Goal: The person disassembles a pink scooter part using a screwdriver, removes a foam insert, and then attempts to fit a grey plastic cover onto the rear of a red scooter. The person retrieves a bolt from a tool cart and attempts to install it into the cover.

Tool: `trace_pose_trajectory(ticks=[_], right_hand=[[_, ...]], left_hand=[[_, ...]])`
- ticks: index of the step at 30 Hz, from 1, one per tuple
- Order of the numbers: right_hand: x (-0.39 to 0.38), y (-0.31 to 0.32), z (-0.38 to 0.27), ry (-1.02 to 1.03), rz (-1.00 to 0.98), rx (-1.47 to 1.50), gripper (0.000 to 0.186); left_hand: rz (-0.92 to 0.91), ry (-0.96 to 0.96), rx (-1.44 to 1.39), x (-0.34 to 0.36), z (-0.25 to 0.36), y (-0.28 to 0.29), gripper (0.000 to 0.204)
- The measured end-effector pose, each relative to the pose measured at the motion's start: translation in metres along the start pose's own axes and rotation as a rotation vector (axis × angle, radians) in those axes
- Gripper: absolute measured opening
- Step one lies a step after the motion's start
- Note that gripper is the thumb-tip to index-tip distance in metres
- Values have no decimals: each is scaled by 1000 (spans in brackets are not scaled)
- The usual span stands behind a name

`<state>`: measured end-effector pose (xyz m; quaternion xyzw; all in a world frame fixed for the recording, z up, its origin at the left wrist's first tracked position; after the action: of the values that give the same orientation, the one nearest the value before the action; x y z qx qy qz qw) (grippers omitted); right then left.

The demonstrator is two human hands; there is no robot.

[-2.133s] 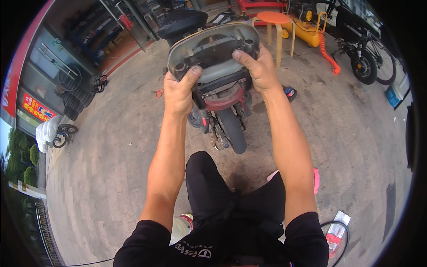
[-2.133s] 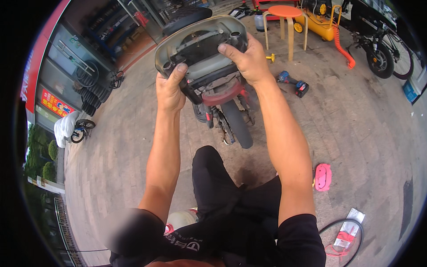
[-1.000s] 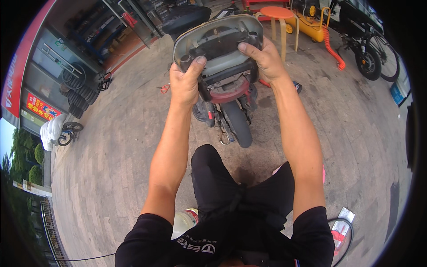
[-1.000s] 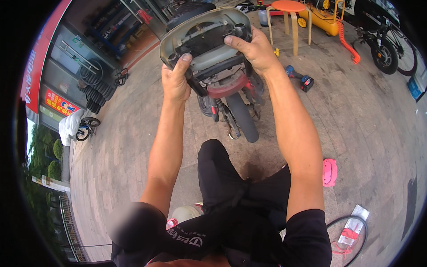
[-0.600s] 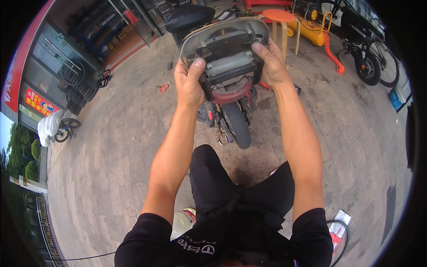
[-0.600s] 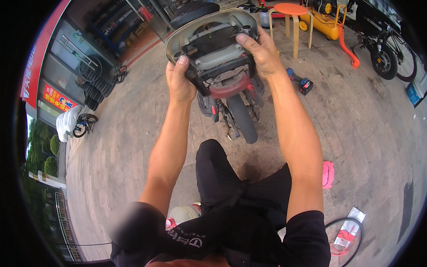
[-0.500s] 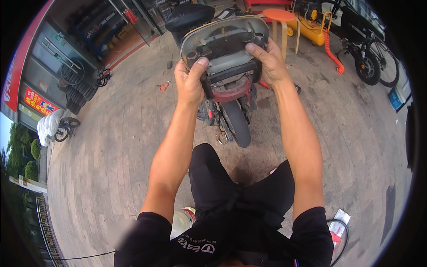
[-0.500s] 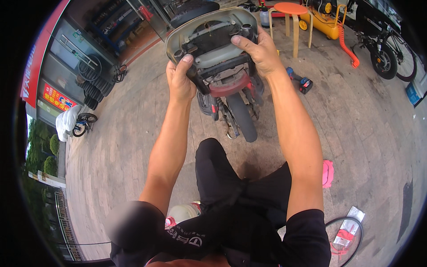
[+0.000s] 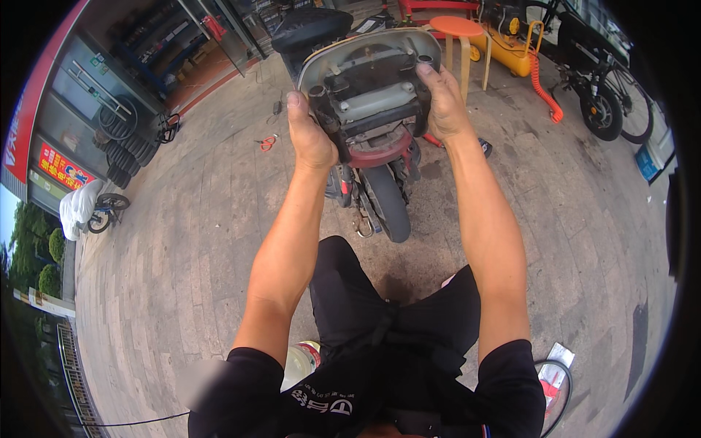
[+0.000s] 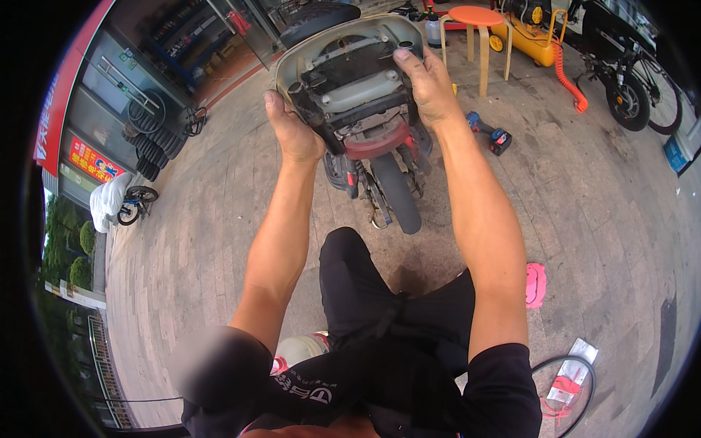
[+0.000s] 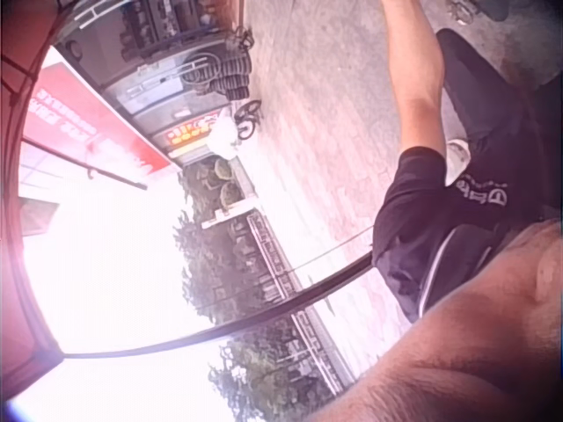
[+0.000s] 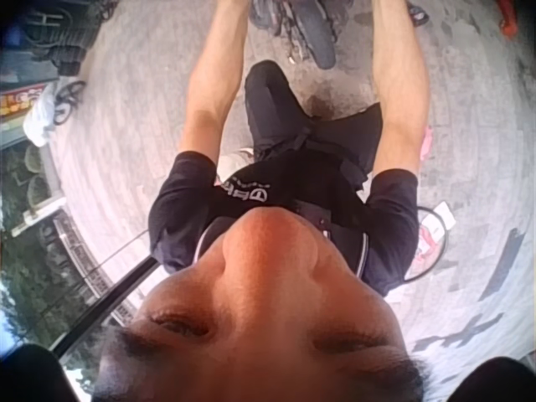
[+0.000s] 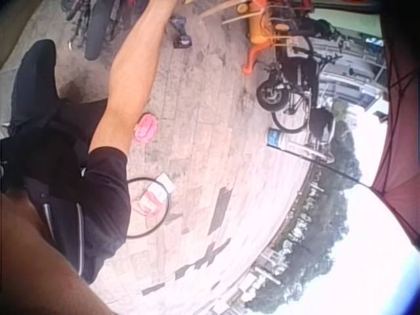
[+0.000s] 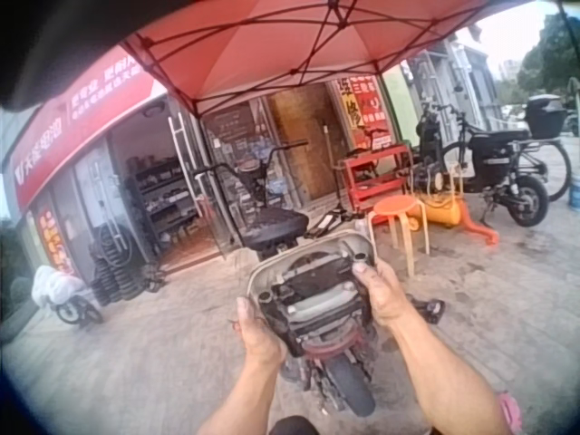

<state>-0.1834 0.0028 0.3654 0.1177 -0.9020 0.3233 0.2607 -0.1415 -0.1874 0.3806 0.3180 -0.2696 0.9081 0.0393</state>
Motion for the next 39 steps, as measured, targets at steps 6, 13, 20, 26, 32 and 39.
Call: trace_pose_trajectory(ticks=[6, 13, 20, 26, 32, 39], right_hand=[[2, 4, 5, 57, 21, -26, 44], [1, 4, 7, 91, 69, -62, 46], [2, 7, 9, 106, 66, -61, 48], [3, 3, 9, 106, 130, -24, 52], [3, -1, 5, 185, 120, 5, 58], [2, 0, 4, 201, 143, -37, 57]], left_hand=[[-8, 17, -37, 0, -4, 3, 65], [-6, -13, -44, -1, -4, 1, 60], [25, -46, 27, -1, -3, -2, 57], [-11, -74, 303, 0, -1, 0, 23], [15, -30, 290, -1, -1, 1, 24], [-19, -66, 279, 1, -4, 3, 27]])
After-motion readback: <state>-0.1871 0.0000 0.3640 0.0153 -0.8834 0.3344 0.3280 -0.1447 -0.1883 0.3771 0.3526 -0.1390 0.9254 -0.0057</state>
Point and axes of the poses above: each hand's wrist, its own x-axis towards the middle knuckle, its own y-axis out of the back of the hand, z = x × y, the point moved 3 cm from there along x, towards the middle knuckle, and after that the axes turned 3 degrees about x, right-handed, at the moved point
